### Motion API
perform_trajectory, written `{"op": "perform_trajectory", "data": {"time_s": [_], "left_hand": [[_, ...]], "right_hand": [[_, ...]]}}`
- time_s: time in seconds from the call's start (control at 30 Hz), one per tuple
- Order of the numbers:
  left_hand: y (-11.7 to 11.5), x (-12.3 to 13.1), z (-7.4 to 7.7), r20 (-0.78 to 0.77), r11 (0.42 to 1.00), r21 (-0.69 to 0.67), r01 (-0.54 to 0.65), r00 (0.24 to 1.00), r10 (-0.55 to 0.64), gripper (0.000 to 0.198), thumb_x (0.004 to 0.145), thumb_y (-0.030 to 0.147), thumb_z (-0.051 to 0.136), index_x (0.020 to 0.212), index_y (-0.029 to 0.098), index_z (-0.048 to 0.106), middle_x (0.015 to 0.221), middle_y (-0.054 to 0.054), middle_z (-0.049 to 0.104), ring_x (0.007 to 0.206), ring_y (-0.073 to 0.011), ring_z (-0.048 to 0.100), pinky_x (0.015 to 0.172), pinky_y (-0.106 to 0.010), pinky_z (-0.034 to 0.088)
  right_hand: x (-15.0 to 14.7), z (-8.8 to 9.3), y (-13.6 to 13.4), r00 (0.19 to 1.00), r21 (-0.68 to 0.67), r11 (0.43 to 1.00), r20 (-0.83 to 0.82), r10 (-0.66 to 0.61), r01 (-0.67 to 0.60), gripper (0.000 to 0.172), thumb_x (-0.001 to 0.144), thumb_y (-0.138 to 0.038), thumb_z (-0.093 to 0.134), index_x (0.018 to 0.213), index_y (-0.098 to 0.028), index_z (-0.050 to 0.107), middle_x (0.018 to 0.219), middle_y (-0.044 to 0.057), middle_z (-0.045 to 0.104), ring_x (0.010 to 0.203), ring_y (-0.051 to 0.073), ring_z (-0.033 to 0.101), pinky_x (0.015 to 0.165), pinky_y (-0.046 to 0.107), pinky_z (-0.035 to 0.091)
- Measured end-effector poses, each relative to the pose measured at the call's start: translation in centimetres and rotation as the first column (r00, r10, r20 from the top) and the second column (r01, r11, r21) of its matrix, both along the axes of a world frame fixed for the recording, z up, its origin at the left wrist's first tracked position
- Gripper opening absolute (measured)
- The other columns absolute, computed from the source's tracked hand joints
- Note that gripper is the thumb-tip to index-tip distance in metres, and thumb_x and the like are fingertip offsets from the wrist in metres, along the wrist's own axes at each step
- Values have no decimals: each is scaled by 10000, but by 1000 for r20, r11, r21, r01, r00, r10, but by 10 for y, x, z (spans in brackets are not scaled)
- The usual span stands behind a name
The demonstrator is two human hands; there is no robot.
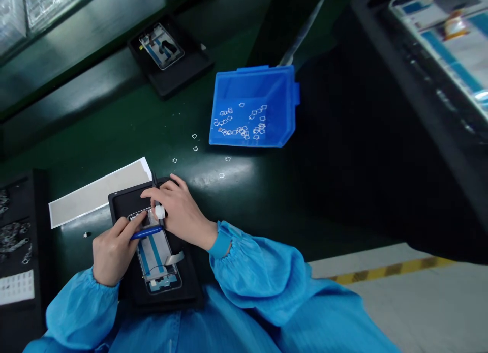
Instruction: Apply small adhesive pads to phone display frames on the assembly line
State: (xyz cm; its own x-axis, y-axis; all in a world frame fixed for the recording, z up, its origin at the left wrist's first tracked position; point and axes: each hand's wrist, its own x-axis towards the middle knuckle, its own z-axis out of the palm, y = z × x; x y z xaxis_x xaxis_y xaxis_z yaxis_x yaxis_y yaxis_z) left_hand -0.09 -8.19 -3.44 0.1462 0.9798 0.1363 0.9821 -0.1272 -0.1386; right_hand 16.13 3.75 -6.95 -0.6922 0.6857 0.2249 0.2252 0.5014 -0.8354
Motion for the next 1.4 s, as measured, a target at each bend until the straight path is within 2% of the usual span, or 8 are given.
{"op": "perform_trajectory", "data": {"time_s": [0.17, 0.27, 0.43, 0.6, 0.73, 0.83, 1.23, 1.4], "left_hand": [[4, -1, 2, 4, 998, -40, 50, 999, -49, 351, 892, 103, 512, 1184, 205, 680, 720, 7, 615, 500, -131, 552, 461, -272, 376], [9, -2, 8, 15, 991, -122, 49, 999, -47, 352, 857, 95, 552, 1156, 224, 685, 732, 14, 630, 549, -140, 606, 450, -267, 379], [8, -9, 15, 44, 958, -285, -12, 999, 25, 465, 834, 116, 593, 1261, 297, 624, 856, 13, 664, 589, -138, 645, 447, -243, 406], [36, -23, 10, 148, 986, -117, -118, 980, 135, 381, 923, 338, 565, 1300, 285, 596, 1132, -55, 687, 725, -174, 705, 489, -254, 471], [76, -23, 3, 98, 983, -147, -114, 987, 129, 380, 871, 487, 624, 1205, 309, 661, 1317, -88, 633, 685, -205, 713, 504, -290, 497], [89, -16, 2, 96, 979, -193, -71, 991, 91, 383, 865, 502, 628, 1194, 310, 668, 1370, -95, 603, 686, -222, 720, 525, -315, 522], [88, -12, 9, -13, 934, -346, -83, 996, 84, 457, 905, 474, 573, 1345, 352, 572, 1489, -99, 496, 724, -273, 735, 549, -379, 554], [91, -10, 14, -41, 897, -430, -98, 995, 89, 468, 941, 497, 495, 1389, 363, 517, 1542, -85, 428, 802, -276, 740, 605, -374, 576]], "right_hand": [[0, 1, 0, 1000, 0, 1000, -31, -3, 3, 245, 912, -94, 507, 1085, -233, 612, 823, -16, 677, 848, 189, 615, 1151, 547, 268], [3, 3, 2, 985, -84, 993, -144, -93, 81, 261, 990, -154, 423, 1160, -234, 605, 869, -1, 703, 861, 178, 651, 1126, 526, 328], [11, 6, 21, 898, -431, 868, -237, -371, 245, 351, 1000, -441, 440, 1236, -240, 605, 1027, 55, 663, 845, 173, 660, 776, 355, 587], [-4, 10, 51, 912, -594, 787, -209, -352, 168, 387, 849, -558, 608, 990, -198, 602, 842, 28, 646, 734, 165, 658, 577, 280, 590], [-24, 4, 64, 910, -595, 777, -176, -375, 205, 395, 747, -564, 677, 849, -192, 593, 740, 14, 649, 665, 166, 661, 524, 257, 564], [-28, -4, 68, 907, -571, 783, -149, -394, 246, 387, 741, -554, 675, 820, -183, 604, 695, 26, 659, 619, 177, 659, 501, 266, 547], [-28, -9, 56, 907, -381, 846, -43, -419, 373, 272, 800, -444, 699, 763, -218, 553, 675, 31, 701, 626, 221, 682, 589, 307, 507], [-30, -12, 57, 898, -436, 825, -81, -433, 359, 267, 771, -442, 720, 736, -223, 571, 655, 27, 711, 650, 237, 713, 596, 305, 521]]}}
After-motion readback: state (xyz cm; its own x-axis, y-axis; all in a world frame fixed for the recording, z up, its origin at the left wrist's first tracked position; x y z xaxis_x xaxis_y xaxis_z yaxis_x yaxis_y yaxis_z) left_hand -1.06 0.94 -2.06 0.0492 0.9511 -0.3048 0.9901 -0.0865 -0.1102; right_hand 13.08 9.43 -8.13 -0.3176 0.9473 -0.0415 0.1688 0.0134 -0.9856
